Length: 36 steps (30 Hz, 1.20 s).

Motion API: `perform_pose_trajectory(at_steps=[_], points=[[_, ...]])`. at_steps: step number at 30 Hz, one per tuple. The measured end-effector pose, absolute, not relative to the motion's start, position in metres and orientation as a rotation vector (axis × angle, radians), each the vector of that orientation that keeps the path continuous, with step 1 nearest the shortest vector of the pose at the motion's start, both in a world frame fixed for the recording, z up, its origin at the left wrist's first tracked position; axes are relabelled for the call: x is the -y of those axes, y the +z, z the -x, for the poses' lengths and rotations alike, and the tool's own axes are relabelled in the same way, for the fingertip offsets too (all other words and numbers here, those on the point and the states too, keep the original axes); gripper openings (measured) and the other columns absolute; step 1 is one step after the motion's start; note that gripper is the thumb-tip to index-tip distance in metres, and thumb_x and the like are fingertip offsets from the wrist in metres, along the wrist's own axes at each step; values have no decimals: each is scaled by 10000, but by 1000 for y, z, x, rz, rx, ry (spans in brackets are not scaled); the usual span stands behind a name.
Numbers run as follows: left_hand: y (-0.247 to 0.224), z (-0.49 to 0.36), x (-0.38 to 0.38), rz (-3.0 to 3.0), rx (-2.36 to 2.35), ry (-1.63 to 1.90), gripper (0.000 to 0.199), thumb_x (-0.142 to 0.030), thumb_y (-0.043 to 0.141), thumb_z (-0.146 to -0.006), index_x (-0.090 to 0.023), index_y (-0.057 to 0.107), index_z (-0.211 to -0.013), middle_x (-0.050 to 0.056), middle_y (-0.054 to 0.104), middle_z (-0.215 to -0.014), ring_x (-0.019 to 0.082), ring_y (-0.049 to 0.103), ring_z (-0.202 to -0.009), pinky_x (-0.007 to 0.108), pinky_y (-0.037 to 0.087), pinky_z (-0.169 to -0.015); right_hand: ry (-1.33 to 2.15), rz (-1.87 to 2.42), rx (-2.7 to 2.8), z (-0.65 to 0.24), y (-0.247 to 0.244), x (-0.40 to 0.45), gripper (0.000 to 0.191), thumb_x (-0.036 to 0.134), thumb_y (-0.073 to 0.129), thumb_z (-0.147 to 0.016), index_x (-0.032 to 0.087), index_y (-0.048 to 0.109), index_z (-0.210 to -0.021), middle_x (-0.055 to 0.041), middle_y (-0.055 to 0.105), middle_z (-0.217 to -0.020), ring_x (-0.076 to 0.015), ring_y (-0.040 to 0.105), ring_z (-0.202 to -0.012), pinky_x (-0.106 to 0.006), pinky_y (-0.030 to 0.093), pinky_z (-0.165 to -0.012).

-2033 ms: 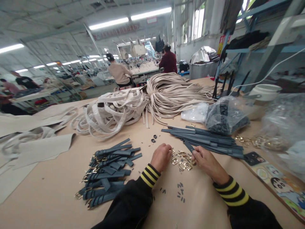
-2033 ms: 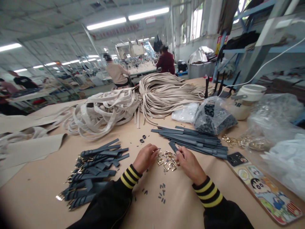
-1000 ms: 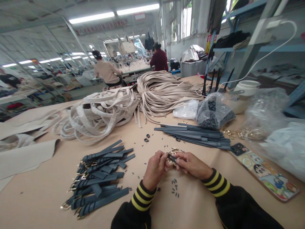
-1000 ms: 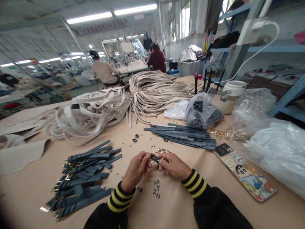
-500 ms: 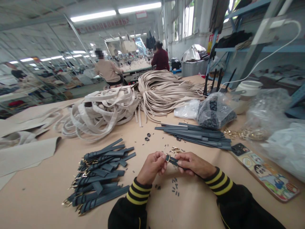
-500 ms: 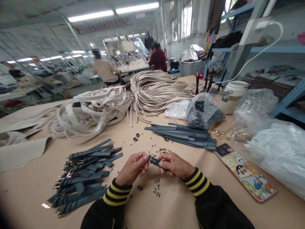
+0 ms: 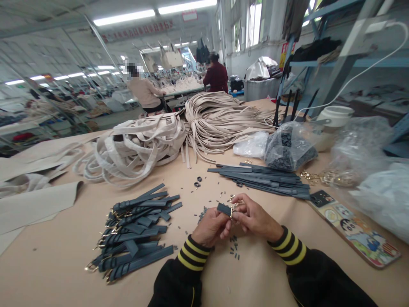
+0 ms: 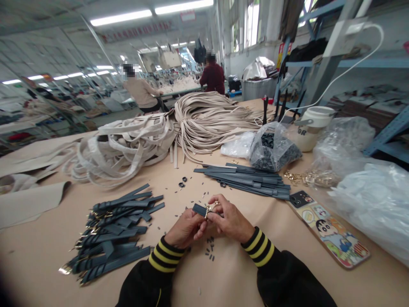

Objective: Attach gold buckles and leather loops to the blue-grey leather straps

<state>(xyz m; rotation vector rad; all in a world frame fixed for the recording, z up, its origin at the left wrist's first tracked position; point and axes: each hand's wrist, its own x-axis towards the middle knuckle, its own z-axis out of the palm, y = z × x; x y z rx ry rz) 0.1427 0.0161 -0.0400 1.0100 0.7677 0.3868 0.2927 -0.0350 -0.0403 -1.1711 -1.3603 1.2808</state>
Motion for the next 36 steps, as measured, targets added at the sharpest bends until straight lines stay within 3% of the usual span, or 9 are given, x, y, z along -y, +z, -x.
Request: perform_pose_trajectory(at_steps=[8, 11, 15, 20, 26, 36], points=[[-45, -142, -17, -1176, -812, 394, 255, -340, 548, -727, -118, 518, -606, -34, 495, -448, 42, 417, -337, 146, 281, -326, 991, 1248, 1629, -293, -34, 37, 91, 191, 460, -821, 196, 550, -837, 11, 575, -761, -55, 479, -453, -180, 395, -472], [-41, -142, -17, -1243, -798, 503, 178, -301, 574, -708, -132, 520, -723, -54, 486, -505, 40, 416, -384, 146, 322, -368, 907, 1321, 1621, -295, -35, 36, 77, 187, 463, -817, 197, 539, -809, 19, 561, -709, -77, 497, -499, -189, 395, -503], [-40, -143, -16, -1184, -726, 574, 248, -353, 581, -710, -140, 515, -819, -44, 483, -605, 45, 417, -454, 159, 352, -414, 816, 1371, 1624, -295, -35, 35, 42, 187, 477, -804, 199, 513, -819, 25, 541, -657, -109, 517, -586, -206, 408, -555], [-49, -142, -16, -1098, -762, 538, 308, -403, 627, -667, -126, 517, -743, -46, 449, -563, 49, 389, -466, 164, 321, -419, 864, 1366, 1680, -293, -37, 37, 67, 171, 463, -796, 203, 504, -838, 18, 543, -684, -103, 515, -556, -205, 419, -529], [-45, -142, -16, -976, -729, 510, 340, -414, 674, -608, -113, 521, -654, -50, 433, -525, 37, 341, -438, 163, 257, -393, 1088, 1280, 1621, -294, -38, 38, 235, 87, 414, -771, 206, 444, -971, -5, 596, -784, -99, 558, -533, -221, 459, -537], [-43, -141, -16, -951, -702, 497, 372, -435, 682, -587, -106, 533, -677, -38, 453, -562, 37, 344, -453, 159, 249, -391, 1137, 1214, 1573, -293, -39, 36, 96, 241, 458, -822, 205, 505, -898, 6, 561, -742, -93, 563, -492, -214, 455, -483]])
